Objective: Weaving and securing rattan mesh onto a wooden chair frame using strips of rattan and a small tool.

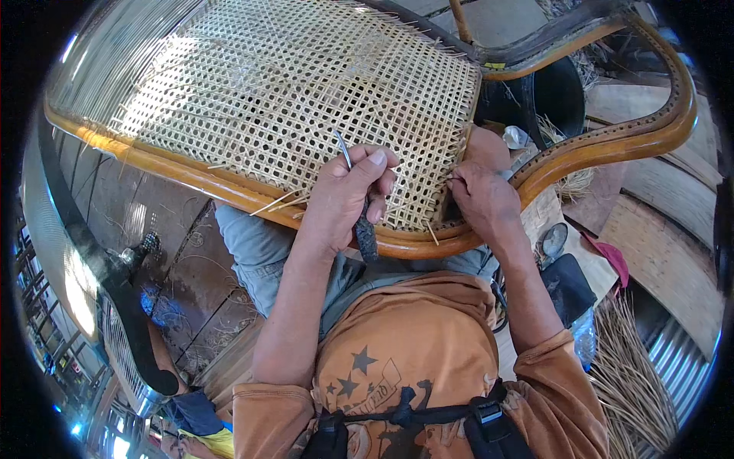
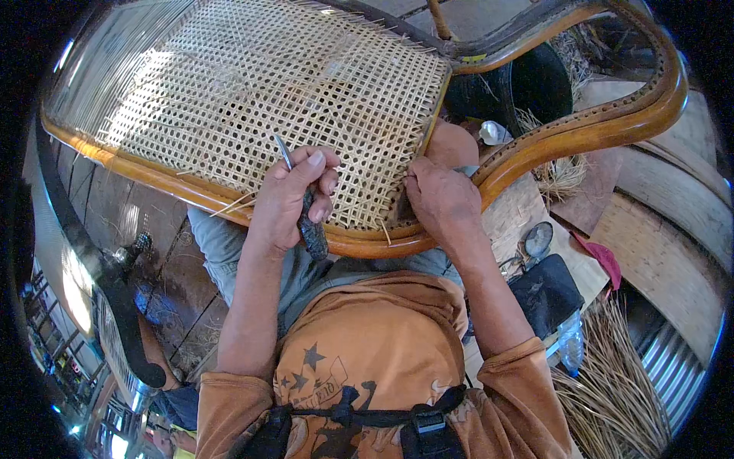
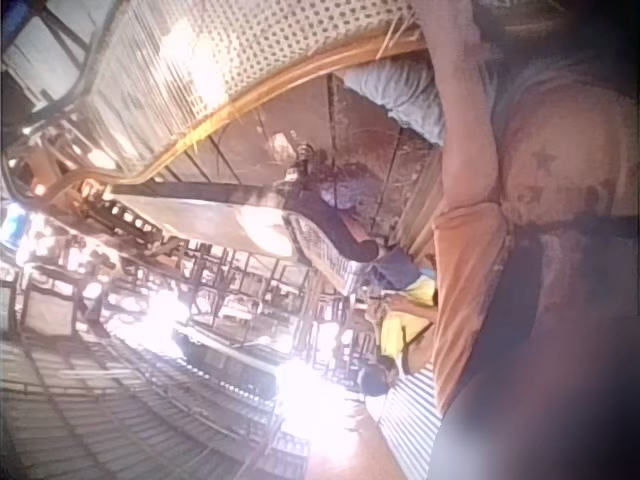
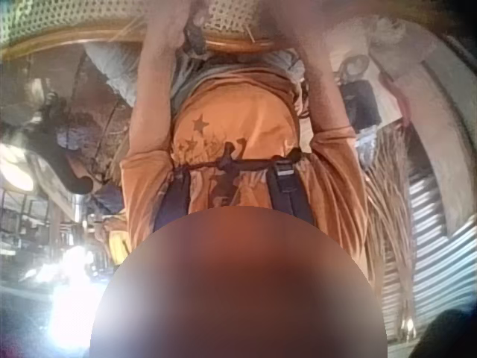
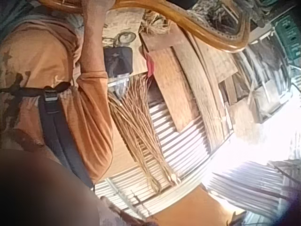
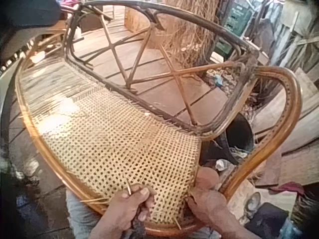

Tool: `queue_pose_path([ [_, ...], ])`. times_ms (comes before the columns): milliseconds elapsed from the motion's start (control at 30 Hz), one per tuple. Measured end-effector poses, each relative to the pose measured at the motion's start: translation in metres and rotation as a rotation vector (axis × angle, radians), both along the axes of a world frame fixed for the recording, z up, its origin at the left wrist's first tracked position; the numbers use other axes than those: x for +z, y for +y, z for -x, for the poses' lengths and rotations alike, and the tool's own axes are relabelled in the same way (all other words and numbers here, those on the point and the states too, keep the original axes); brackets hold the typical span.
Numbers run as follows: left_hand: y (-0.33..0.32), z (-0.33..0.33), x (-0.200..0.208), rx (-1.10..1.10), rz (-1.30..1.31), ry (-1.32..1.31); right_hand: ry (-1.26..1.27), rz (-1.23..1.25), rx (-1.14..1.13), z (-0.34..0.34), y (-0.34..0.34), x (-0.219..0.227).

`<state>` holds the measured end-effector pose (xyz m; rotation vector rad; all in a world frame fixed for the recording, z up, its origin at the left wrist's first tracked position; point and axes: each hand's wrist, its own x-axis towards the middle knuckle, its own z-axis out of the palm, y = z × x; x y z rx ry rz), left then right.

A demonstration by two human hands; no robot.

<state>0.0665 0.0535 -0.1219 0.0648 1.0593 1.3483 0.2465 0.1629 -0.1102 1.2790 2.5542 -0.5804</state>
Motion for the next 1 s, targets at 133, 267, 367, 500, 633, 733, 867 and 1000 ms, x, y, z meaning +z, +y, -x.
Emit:
queue_pose_path([
  [133, 0.0, 0.0, 0.0, 0.0, 0.002, -0.004, -0.02, 0.019, -0.02, 0.001, 0.0, 0.001],
  [267, 0.0, 0.0, 0.0, 0.001, -0.005, -0.006, -0.012, 0.012, -0.009, 0.002, 0.0, 0.002],
  [367, 0.0, 0.0, 0.0, -0.002, 0.003, 0.0, 0.01, 0.005, 0.0, 0.001, 0.0, 0.003],
  [500, 0.0, 0.0, 0.0, -0.004, 0.003, -0.001, 0.044, 0.01, -0.011, 0.0, 0.0, 0.002],
  [633, 0.0, 0.001, 0.0, -0.012, 0.001, 0.003, -0.002, 0.057, -0.023, 0.0, 0.0, 0.005],
  [733, 0.0, 0.002, 0.0, -0.016, -0.006, -0.003, 0.238, 0.005, -0.055, -0.008, -0.005, 0.019],
  [867, 0.001, 0.002, 0.0, -0.032, -0.01, -0.011, 0.633, -0.099, -0.359, -0.036, -0.009, 0.047],
  [1000, 0.001, 0.001, 0.0, -0.012, 0.007, -0.036, 0.757, -0.458, -0.367, -0.056, 0.016, 0.047],
])
